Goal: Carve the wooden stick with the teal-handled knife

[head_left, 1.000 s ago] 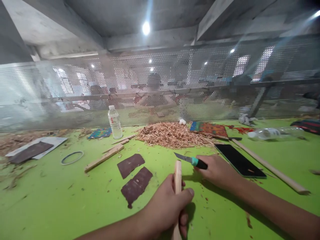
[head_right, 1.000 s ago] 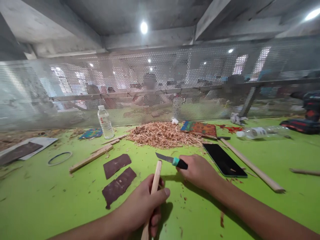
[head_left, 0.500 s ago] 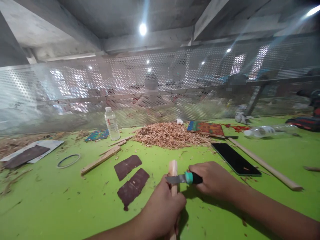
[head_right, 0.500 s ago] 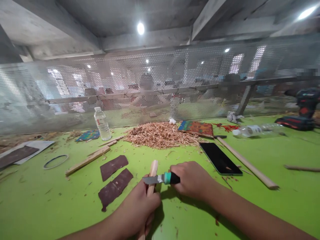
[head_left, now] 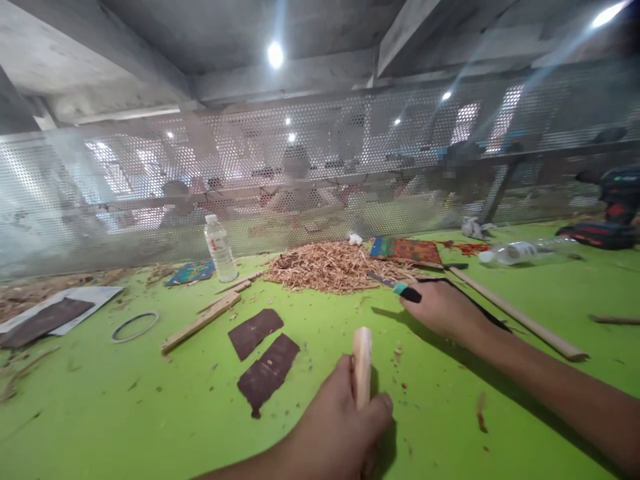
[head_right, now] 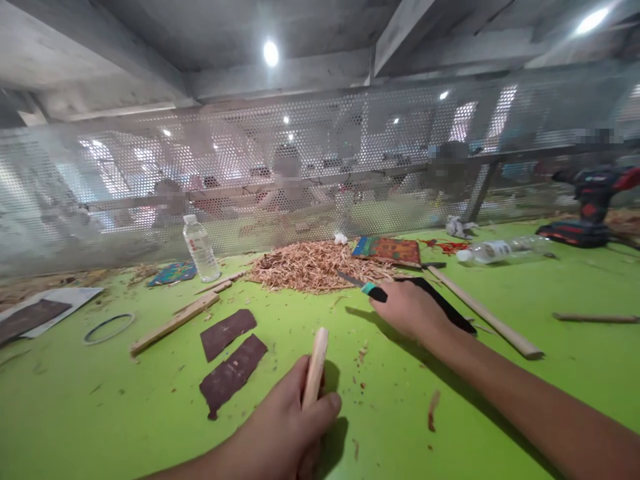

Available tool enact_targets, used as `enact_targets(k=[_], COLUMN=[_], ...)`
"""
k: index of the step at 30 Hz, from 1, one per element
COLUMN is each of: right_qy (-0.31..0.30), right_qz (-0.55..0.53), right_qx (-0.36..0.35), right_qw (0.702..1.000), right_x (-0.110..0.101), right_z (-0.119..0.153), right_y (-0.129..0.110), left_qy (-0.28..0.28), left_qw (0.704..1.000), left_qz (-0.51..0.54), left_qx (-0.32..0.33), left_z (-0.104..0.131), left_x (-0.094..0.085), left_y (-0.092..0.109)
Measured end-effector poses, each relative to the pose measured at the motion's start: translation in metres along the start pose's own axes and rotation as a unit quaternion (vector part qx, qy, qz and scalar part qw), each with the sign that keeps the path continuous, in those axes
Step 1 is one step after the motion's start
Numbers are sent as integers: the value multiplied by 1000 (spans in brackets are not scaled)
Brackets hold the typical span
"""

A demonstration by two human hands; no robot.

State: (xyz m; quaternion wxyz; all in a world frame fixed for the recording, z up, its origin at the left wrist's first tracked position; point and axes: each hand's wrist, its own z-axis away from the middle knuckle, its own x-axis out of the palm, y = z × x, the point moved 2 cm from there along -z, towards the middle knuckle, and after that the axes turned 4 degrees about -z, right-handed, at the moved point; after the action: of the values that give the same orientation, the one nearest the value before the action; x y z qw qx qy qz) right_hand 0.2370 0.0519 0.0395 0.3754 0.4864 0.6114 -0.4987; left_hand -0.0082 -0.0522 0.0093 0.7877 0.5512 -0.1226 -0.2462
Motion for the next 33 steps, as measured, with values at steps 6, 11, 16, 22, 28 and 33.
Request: enact_targets(k=[6,11,16,22,28,33], right_qy=[-17,-24,-43,-63,-86,-80], right_qz=[-24,-42,-68,-59,-57,-47], right_qx=[-65,-101,-149,-255,-327,-261], right_qw=[997,994,986,963,939,961], right_x=[13,7,6,12,19,20], right_z=[15,19,28,40,52,43], right_y=[-24,-22,-32,-41,-50,-49], left_qy=[-36,-54,-28,12,33,31], left_qw=[998,992,997,999,998,999], left_qz=[55,109,67,44,50,41], left_qx=[5,22,18,15,29,2], left_z=[1,-4,-2,-3,-10,-4], left_x=[-5,-12,-13,-13,-13,-6], left_y=[4,8,11,11,5,3])
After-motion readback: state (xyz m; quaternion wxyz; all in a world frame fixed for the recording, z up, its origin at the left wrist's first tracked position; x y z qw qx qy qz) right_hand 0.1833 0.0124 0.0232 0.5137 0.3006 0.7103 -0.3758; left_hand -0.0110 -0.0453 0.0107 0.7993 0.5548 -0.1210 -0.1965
